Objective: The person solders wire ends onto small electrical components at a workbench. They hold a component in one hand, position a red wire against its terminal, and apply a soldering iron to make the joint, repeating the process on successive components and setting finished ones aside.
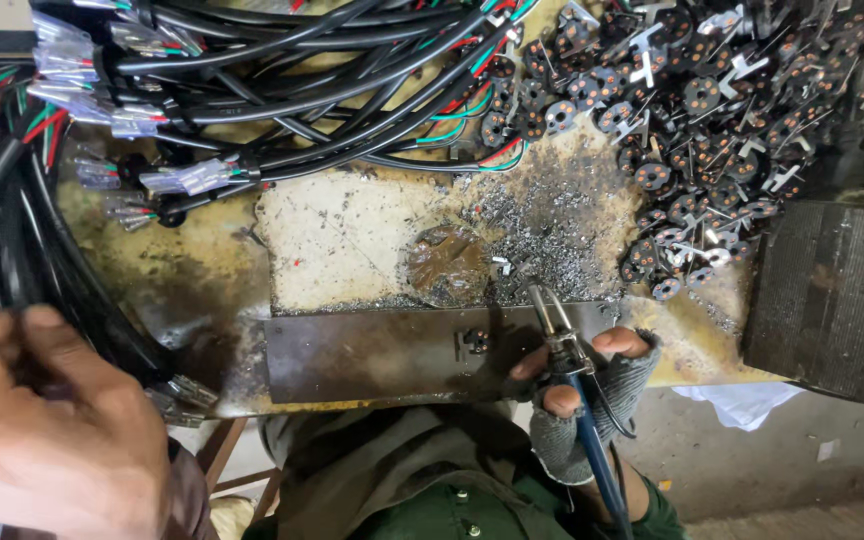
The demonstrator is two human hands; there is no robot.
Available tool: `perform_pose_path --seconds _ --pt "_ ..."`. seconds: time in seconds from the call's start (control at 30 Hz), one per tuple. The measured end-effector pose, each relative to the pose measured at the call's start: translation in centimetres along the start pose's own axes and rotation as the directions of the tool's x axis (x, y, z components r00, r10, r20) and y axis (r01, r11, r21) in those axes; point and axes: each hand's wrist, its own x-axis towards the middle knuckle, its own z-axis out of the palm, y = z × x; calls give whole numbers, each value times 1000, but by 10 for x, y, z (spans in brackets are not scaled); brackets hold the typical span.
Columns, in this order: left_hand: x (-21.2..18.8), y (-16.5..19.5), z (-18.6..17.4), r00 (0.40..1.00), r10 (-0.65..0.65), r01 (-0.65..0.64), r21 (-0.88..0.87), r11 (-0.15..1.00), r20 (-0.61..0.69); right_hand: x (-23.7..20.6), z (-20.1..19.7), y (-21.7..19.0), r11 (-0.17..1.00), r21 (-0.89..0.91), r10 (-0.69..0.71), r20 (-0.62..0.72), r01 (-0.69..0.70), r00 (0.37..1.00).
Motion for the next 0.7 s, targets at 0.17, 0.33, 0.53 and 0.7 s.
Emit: perform_pose_path --seconds 0.17,0.33,0.53,0.7 --pt "3 6 13 976 -156 128 -174 976 -155 -8 -5 4 1000 1 27 30 -27 999" --pt "-10 -5 25 818 -405 133 -550 825 -408 -6 -4 5 1000 -8 21 56 -20 998" --pt "-11 39 -10 762 -332 -416 -814 405 -555 1 6 -1 999 33 -8 64 6 998" --pt "-29 72 -50 752 583 -133 -937 -322 -307 9 2 -22 860 502 145 -71 -90 987"
